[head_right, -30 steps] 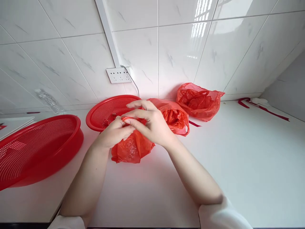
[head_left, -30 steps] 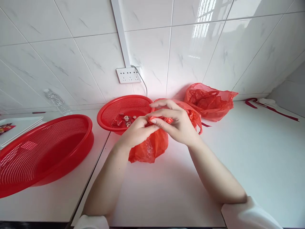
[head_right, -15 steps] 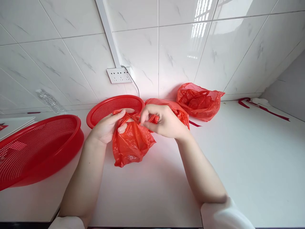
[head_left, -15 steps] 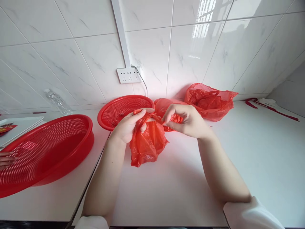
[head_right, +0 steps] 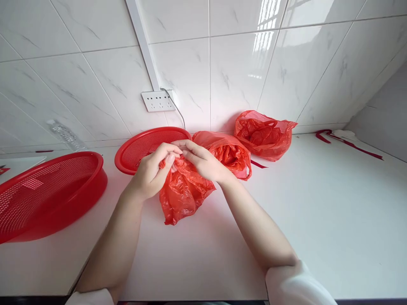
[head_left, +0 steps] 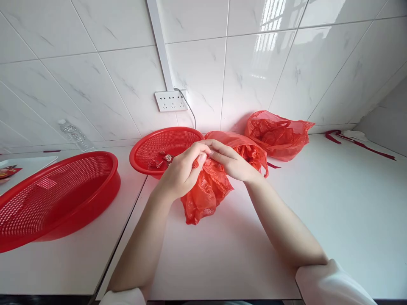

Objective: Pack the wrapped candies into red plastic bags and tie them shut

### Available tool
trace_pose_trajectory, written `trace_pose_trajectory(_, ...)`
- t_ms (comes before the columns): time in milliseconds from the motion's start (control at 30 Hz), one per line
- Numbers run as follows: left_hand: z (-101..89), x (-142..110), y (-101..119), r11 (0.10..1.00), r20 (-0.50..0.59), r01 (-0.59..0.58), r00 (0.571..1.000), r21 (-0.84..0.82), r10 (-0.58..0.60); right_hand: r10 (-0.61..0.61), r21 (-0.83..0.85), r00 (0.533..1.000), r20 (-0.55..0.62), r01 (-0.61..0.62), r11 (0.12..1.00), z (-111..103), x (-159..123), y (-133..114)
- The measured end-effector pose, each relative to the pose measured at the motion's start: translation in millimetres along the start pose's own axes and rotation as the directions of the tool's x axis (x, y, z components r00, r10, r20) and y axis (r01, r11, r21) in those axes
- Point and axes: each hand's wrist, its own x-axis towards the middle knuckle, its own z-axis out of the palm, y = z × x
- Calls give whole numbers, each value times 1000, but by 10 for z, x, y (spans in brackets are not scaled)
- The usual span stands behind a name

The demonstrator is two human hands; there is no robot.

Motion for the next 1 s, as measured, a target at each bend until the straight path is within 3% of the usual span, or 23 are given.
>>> trace_pose_trajectory(100, 51, 39, -76, 989, -30, -148, 989, -1, 148, -44, -63, 999, 16, 45, 997, -51, 10, 33)
trace_pose_trajectory(167, 59, 57, -120, 986, -42, -167, 985, 6, 167, -44, -132, 999, -31, 40, 990, -97, 7, 59)
trace_pose_trajectory(267, 13, 54, -145, 992, -41, -28, 999, 122, 33, -30, -248, 994, -107, 3, 969, -176, -26, 46)
trace_pose_trajectory(367, -96, 13, -144, 943, 0, 185, 981, 277, -193, -19, -425, 998, -61, -9, 905, -291, -99, -66)
trace_pose_trajectory(467, -238, -65, -172, 882, 25, 363, 921, 299, -388, 80, -560, 997, 1, -66, 826, -485, -210, -195)
trace_pose_trajectory(567, -373, -149, -266, 806, 89, 528, 819, 268, -567, 244, -641, 970, -17, -197, 742, -753, -350, -244)
trace_pose_trajectory(700, -432, -161, -475, 736, 270, 627, 685, 255, -677, 402, -721, 913, -72, -326, 611, -1040, -498, -183)
trace_pose_trajectory(767, -383, -114, -563, 708, 301, 630, 641, 318, -706, 448, -755, 889, -94, -357, 550, -1073, -512, -129)
trace_pose_trajectory(800, -349, -85, -592, 701, 290, 611, 641, 367, -710, 476, -771, 872, -112, -379, 513, -1060, -502, -105)
trace_pose_trajectory(900, -268, -20, -605, 718, 259, 512, 697, 471, -668, 536, -804, 829, -159, -424, 417, -927, -423, -70)
trace_pose_trajectory(1000, -268, -15, -542, 749, 322, 475, 697, 462, -640, 474, -808, 869, -143, -379, 451, -677, -300, -78)
